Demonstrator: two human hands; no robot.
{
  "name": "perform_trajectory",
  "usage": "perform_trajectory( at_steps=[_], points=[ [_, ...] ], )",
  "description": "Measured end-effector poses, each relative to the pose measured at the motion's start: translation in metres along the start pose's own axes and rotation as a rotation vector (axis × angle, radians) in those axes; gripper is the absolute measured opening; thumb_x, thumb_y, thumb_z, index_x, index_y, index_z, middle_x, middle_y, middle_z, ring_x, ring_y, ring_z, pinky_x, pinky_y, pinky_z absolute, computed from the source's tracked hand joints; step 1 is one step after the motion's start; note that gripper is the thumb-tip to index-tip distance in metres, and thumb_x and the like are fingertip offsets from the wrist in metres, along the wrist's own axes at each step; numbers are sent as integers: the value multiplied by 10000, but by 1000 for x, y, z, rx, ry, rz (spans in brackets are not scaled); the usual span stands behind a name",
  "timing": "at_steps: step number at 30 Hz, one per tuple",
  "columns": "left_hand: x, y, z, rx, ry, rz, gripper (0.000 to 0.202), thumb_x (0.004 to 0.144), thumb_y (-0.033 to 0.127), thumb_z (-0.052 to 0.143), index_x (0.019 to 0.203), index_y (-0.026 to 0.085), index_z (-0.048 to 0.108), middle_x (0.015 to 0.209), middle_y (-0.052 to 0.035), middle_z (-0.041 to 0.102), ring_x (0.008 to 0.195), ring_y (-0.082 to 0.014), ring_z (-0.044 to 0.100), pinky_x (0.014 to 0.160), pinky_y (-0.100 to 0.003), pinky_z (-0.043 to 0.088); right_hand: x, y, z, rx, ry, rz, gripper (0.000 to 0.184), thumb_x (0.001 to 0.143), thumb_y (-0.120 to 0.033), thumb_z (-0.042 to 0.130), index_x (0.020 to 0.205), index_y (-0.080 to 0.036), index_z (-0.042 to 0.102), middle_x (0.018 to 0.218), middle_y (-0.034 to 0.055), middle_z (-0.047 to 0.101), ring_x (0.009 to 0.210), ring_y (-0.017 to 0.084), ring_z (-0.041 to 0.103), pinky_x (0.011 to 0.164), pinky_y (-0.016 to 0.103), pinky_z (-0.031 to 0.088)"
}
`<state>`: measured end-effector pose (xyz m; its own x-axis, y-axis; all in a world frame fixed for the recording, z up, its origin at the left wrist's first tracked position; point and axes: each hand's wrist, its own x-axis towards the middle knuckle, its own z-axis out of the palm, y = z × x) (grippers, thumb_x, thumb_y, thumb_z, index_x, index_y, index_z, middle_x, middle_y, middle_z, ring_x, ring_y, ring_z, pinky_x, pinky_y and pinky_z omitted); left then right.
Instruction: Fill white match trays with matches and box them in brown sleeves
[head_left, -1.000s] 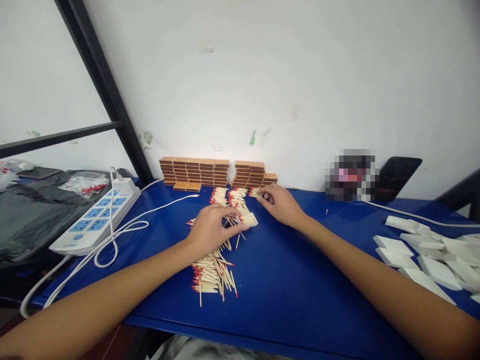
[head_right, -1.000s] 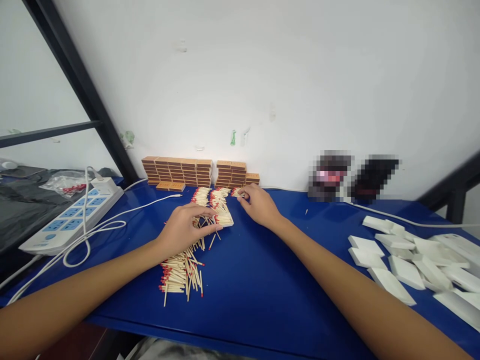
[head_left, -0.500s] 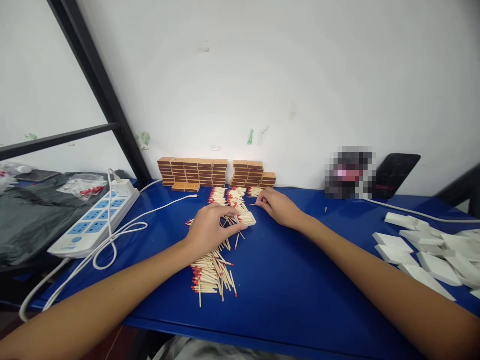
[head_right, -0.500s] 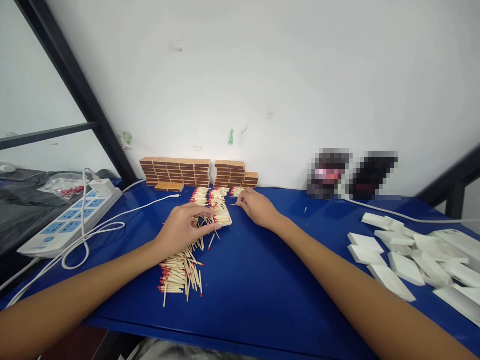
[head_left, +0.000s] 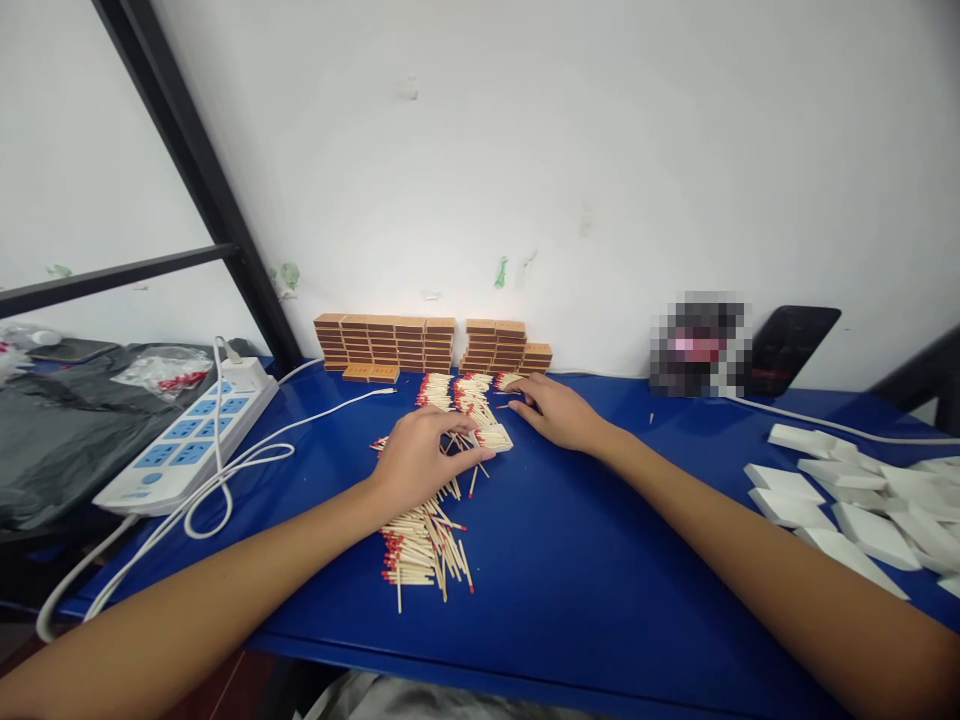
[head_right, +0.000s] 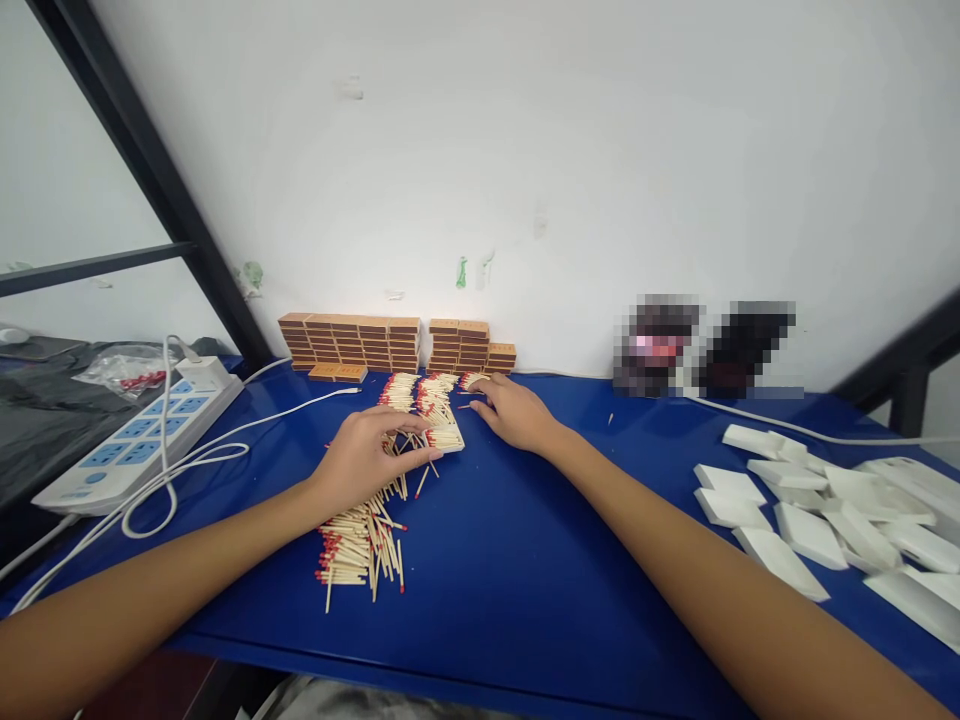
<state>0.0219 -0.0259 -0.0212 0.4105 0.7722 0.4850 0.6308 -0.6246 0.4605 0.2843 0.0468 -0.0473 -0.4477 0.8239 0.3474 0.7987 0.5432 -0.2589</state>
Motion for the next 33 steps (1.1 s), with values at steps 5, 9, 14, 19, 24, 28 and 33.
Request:
perform_trajectory(
  at_steps=[5,9,14,19,24,28,33],
  points=[
    [0,0,0,8,-3,-6,338,830,514,788,1046,254,779,1025,-19,784,936,-215,717,829,-342,561,-1,-1,0,-7,-2,-6,283,1004,-300,539,1232,-199,673,1031,94,629,818,195,604,770,314,462],
    [0,0,0,9,-7,-6,337,829,513,789,1044,254,780,1032,-19,784,938,-216,719,820,-340,559,-2,-1,0,-8,-9,-8,285,1008,-284,532,1237,-201,679,1061,99,635,844,198,616,797,318,468],
    [0,-1,1,3,-5,-3,341,834,520,782,1049,255,779,1033,-23,785,922,-217,718,796,-334,555,-2,-2,0,-7,-11,-14,277,1006,-261,525,1225,-206,686,1072,100,641,838,195,616,780,313,458],
    [0,0,0,-1,-8,-3,331,829,505,792,1041,252,780,1032,-22,786,920,-213,719,798,-334,554,-1,-7,-4,81,-4,3,173,967,-209,562,1053,-195,712,912,60,617,775,176,578,716,290,421],
    [0,1,0,1,-2,-3,326,824,496,800,1042,256,781,1028,-16,786,911,-208,720,814,-339,557,-2,-10,-7,178,-5,-6,138,948,-220,584,977,-194,716,788,24,566,730,167,541,683,281,399],
    [0,1,0,-8,-1,-11,332,820,494,804,1050,255,781,1033,-20,786,916,-210,721,778,-332,559,-1,-6,-5,199,-13,33,111,932,-265,612,920,-191,694,777,19,575,709,164,527,668,283,390],
    [1,1,-1,-10,-1,-4,324,820,482,806,1044,249,784,1019,-31,787,907,-217,720,777,-335,563,1,-2,-3,199,-35,49,149,927,-316,625,866,-185,658,836,41,599,739,174,533,681,293,396]
  ],
)
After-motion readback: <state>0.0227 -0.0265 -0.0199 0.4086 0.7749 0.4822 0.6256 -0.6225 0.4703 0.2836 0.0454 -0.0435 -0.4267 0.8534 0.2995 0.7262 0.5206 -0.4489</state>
